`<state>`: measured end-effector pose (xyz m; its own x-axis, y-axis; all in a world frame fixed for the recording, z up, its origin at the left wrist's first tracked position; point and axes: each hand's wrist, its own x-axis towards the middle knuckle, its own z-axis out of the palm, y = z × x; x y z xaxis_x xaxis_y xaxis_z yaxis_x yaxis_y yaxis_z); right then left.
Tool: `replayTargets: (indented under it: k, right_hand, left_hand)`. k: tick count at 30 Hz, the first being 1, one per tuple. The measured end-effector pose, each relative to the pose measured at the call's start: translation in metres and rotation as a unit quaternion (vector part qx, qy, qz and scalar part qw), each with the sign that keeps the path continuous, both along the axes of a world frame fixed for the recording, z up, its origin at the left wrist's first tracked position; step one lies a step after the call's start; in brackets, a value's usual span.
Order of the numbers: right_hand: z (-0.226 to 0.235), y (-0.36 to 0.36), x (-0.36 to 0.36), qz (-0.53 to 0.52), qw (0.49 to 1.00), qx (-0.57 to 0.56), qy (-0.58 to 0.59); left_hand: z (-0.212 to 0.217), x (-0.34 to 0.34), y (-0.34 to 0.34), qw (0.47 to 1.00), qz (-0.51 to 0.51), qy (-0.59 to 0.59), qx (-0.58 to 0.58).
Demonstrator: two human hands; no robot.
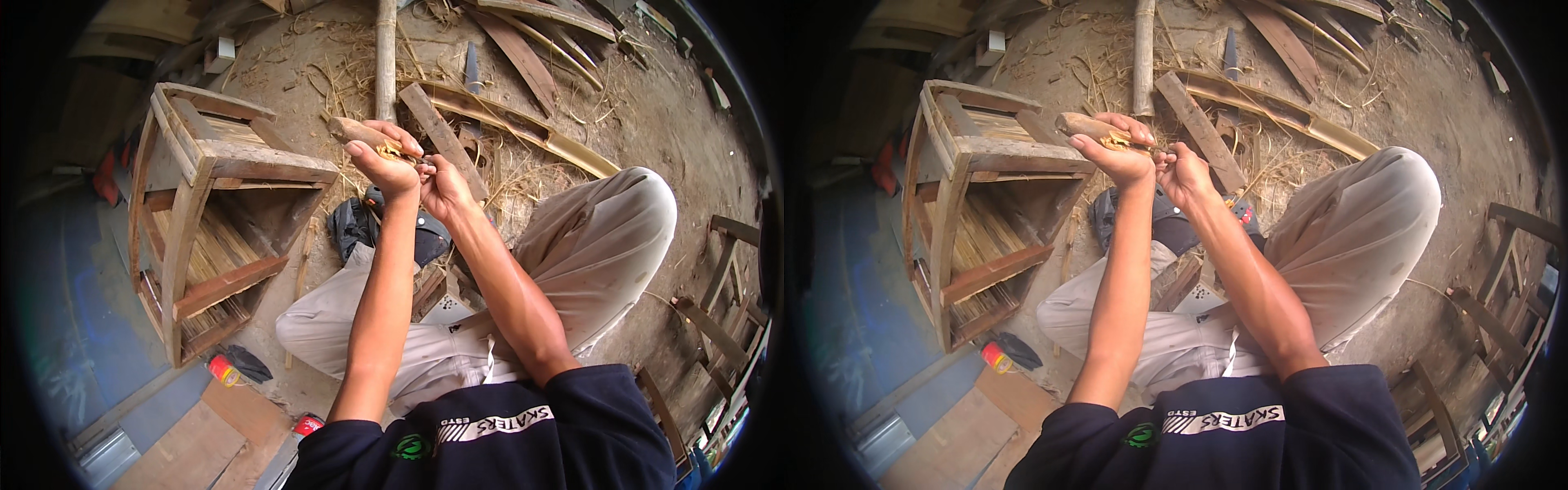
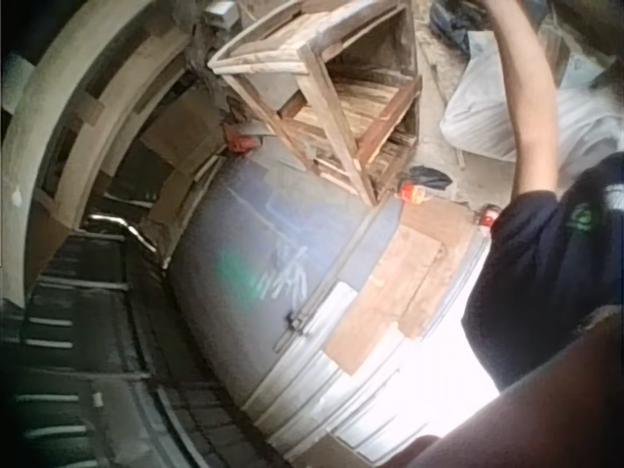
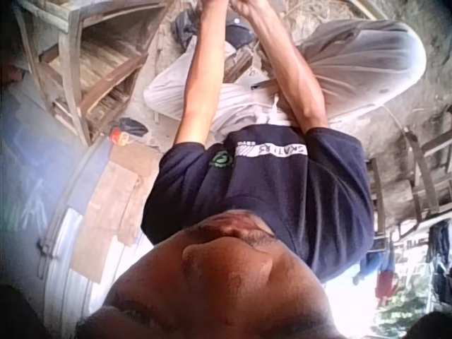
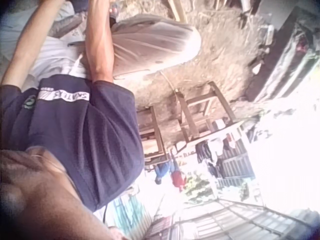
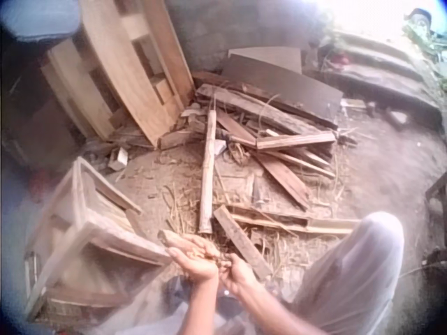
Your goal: The person sits on the floor and uses a metal file to sharpen a machete blade, then uses a hammer to tap a small wooden piece. The person handles wood scraps and a file while seated.
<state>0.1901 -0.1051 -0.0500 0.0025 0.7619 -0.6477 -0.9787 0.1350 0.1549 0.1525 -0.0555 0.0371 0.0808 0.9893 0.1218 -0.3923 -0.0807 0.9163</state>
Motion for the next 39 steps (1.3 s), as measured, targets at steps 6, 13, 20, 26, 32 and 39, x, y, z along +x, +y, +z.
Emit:
replayTargets:
  k: [6,13,20,26,32,39]
  right_hand:
    - [0.0,0.0,0.001,-0.008,0.999,0.042,0.005]
    - [-0.006,0.007,0.012,0.0,0.986,0.165,-0.031]
    - [-0.01,0.019,0.009,-0.026,0.966,0.258,0.021]
    - [-0.06,-0.012,-0.009,0.025,0.989,0.001,-0.146]
    - [-0.132,-0.072,-0.022,0.402,0.505,-0.295,-0.705]
    - [-0.134,-0.06,-0.038,0.39,0.416,-0.296,-0.766]
  left_hand:
    - [-0.005,0.002,-0.008,0.999,-0.021,0.023,0.019]
    - [-0.021,0.006,-0.011,0.993,-0.099,0.037,0.054]
    - [-0.029,0.016,-0.008,0.993,-0.093,0.044,0.053]
    - [-0.027,0.018,-0.008,0.992,-0.089,0.052,0.073]
    - [-0.028,0.021,-0.003,0.992,-0.085,-0.022,0.095]
    - [-0.027,0.02,-0.014,0.99,-0.103,-0.022,0.097]
